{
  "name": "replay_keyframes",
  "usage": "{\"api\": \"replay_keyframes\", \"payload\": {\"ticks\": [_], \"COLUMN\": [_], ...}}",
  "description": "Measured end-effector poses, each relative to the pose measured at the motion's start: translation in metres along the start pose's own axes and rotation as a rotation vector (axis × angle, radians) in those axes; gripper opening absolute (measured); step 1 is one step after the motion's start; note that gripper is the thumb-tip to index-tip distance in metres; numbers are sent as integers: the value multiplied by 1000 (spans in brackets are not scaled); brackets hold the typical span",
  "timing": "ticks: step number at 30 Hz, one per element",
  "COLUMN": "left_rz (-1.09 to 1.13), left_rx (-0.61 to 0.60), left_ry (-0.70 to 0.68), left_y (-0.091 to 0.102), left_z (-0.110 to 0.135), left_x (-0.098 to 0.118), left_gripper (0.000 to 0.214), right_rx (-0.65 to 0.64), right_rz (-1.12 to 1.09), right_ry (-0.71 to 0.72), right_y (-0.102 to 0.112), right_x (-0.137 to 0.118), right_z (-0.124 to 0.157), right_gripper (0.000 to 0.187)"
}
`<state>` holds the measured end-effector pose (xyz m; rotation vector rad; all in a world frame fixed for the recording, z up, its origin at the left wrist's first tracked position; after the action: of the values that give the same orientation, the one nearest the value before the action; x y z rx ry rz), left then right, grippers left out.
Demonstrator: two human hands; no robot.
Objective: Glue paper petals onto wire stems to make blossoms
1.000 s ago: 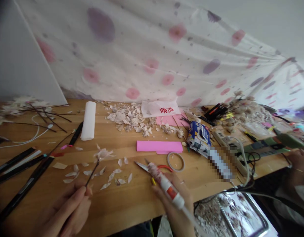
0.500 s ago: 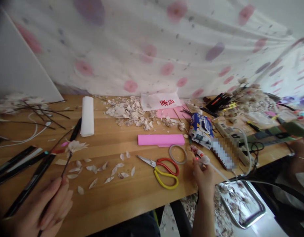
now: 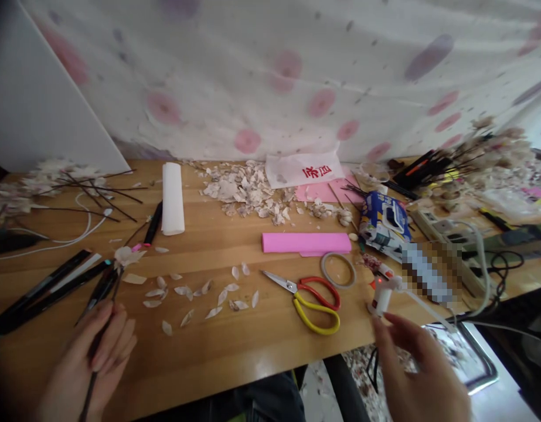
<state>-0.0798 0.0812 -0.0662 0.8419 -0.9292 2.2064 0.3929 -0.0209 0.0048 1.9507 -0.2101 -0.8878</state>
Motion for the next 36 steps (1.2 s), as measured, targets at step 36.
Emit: {"api": "replay_keyframes", "payload": {"ticks": [36], "left_rz": [-43], "left_rx": [-83], "left_ry": [-73], "left_y": [25], "left_z": [6], "left_x": [22], "left_gripper": [35], "right_rx": [-714], "right_rz": [-685], "right_ry": [336], "right_y": [-150], "right_x": [-251], "right_z": [25], "right_gripper": [29]}}
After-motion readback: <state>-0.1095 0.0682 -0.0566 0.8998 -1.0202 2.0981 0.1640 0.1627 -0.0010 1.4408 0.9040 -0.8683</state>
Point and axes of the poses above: each hand's wrist, its own z-axis away from the middle knuckle, its own y-axis out of the back of the hand, x = y × z, the point moved 10 cm from there along -z, towards the middle knuckle, and after that the axes turned 8 degrees about x, right-handed, at the moved point
